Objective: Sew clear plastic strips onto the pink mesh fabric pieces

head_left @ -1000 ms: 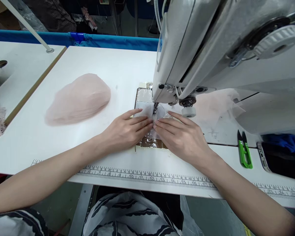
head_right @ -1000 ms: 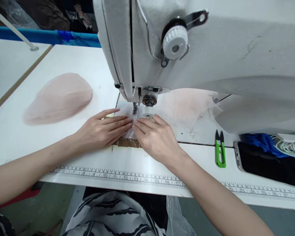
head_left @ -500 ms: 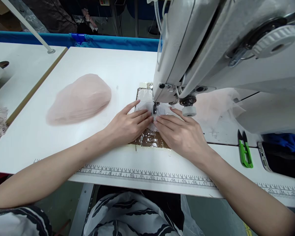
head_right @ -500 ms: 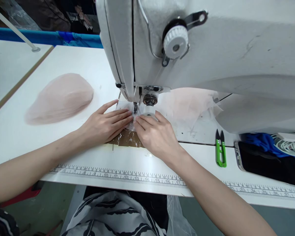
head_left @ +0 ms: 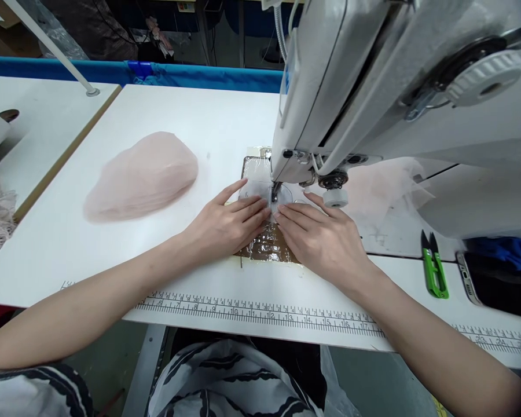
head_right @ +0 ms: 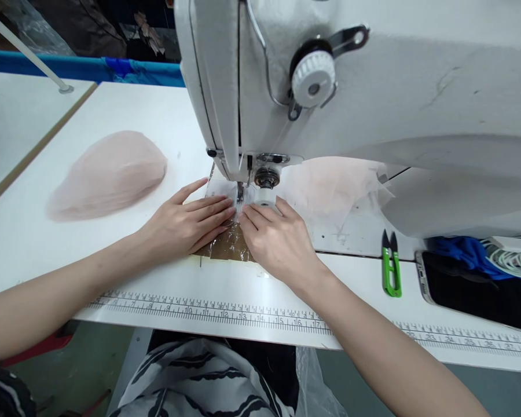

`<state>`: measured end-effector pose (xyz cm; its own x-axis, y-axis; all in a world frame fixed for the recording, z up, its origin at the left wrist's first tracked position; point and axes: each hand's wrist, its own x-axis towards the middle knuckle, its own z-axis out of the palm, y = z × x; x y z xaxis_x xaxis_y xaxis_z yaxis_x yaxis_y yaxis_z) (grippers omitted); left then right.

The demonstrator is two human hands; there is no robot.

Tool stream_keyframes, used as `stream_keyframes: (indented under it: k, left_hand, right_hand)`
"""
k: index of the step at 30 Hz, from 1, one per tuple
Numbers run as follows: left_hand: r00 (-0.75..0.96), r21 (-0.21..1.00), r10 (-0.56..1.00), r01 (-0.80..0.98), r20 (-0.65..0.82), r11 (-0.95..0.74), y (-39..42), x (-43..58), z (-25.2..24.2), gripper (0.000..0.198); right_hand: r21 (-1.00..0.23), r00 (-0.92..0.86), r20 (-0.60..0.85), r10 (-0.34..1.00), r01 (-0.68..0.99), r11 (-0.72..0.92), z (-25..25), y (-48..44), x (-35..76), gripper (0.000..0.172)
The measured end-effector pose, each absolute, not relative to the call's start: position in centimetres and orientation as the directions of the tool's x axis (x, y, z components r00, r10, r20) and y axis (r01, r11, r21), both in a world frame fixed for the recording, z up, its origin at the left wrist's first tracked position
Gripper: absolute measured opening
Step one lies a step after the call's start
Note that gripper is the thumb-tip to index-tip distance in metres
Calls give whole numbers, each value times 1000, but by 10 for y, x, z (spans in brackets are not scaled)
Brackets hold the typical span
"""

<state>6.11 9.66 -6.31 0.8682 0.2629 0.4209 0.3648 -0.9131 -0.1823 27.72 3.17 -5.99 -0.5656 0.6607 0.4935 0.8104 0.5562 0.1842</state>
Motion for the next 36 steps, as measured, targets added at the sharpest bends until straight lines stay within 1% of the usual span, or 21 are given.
stream_keyframes:
  k: [6, 15, 19, 23, 26, 31, 36]
  left_hand:
    - [858, -169, 285, 385, 427, -907, 90, 60, -62, 33]
    - [849, -134, 331, 416, 412, -900, 93, 61, -63, 35]
    - [842, -88, 368, 433, 395, -897, 97, 62, -63, 37]
    - [830, -28, 399, 444, 390, -896, 102, 64, -64, 38]
    - [822, -3, 424, 460, 381, -888, 106, 65, -64, 38]
    - [813, 44, 458, 475, 360, -879, 111, 66, -65, 40]
    - [808, 31, 468, 490, 359, -871, 112, 67, -66, 41]
  right_hand:
    - [129, -541, 473, 695, 823, 553, -56, 27, 276, 25]
    - [165, -544, 459, 703, 829, 534, -57, 30, 275, 25]
    - [159, -523, 429, 737, 846, 509, -58, 33, 275, 26]
    - [114, -492, 388, 779, 865, 489, -57, 36, 275, 27]
    - [99, -474, 385, 792, 874, 475, -57, 38, 275, 27]
    - [120, -468, 390, 793, 880, 459, -59, 40, 276, 29]
    - [152, -469, 401, 787, 881, 448, -58, 41, 279, 28]
